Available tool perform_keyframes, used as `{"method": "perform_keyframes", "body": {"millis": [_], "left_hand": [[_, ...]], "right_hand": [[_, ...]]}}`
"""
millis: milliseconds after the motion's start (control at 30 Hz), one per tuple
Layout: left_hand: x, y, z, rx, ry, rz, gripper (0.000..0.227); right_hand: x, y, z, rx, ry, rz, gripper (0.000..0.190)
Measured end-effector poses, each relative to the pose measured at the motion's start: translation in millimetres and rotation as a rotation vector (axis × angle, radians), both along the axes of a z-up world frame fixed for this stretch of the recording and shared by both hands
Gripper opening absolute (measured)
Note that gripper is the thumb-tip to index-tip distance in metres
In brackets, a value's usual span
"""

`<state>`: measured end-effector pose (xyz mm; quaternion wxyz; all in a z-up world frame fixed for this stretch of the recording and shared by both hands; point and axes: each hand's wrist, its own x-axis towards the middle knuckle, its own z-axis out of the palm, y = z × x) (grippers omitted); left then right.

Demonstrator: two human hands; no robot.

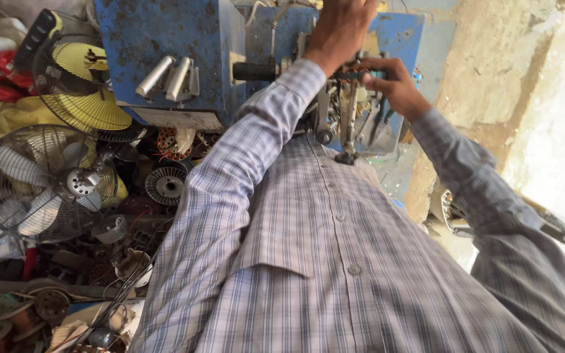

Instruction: The person operates a blue benchtop machine, repeatedly turning a vertical handwheel with their right hand while stabilizing the machine's body with their left hand. The task involves winding copper wire onto a component held within the machine's mechanism.

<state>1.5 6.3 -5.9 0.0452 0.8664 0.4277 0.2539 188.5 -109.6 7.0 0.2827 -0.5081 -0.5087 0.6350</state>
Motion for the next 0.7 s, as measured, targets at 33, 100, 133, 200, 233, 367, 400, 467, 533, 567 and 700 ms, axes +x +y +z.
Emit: {"method": "perform_keyframes", "body": {"millis": [33,100,133,200,233,367,400,467,533,567,700], "left_hand": [[1.6,-6.1,0.8,0.009,-0.02,-0.009,0.015],[-3.9,4.3,8.6,0.08,-0.048,-0.022,0.013],[-4.7,3.2,11.7,0.076,-0.054,-0.024,0.015],[-6.2,-3.1,15.6,0.065,-0.068,-0.03,0.022],[-6.7,-5.7,17.5,0.048,-0.096,-0.037,0.025],[-8.7,-4.2,33.7,-0.015,-0.177,-0.041,0.036],[-9.0,-3.7,39.6,-0.033,-0.188,-0.041,0.037],[-13.3,-7.4,57.1,0.001,-0.268,-0.047,0.042],[-25.2,-18.5,82.4,0.032,-0.375,-0.018,0.042],[-42.7,-29.8,96.3,0.047,-0.443,0.014,0.039],[-238.9,-100.4,138.9,0.224,-0.646,0.328,0.041]], "right_hand": [[0.6,-6.9,-0.5,-0.016,0.008,-0.048,0.04],[-2.7,9.4,-3.3,-0.008,0.065,-0.058,0.037],[-3.1,9.3,-4.3,-0.022,0.105,-0.021,0.037],[-3.4,6.2,-8.0,-0.024,0.078,-0.001,0.036],[-4.5,3.7,-10.2,-0.013,0.012,-0.02,0.037],[-5.8,6.9,-9.7,0.0,-0.016,-0.036,0.034],[-6.5,7.0,-8.7,0.0,0.045,-0.004,0.037],[-6.9,8.8,-5.2,-0.001,0.169,0.062,0.044],[-2.0,18.0,-0.5,-0.185,0.423,0.013,0.058],[0.9,24.5,0.9,-0.282,0.548,-0.014,0.066],[-10.4,37.7,-17.5,-0.565,0.275,-0.329,0.079]]}}
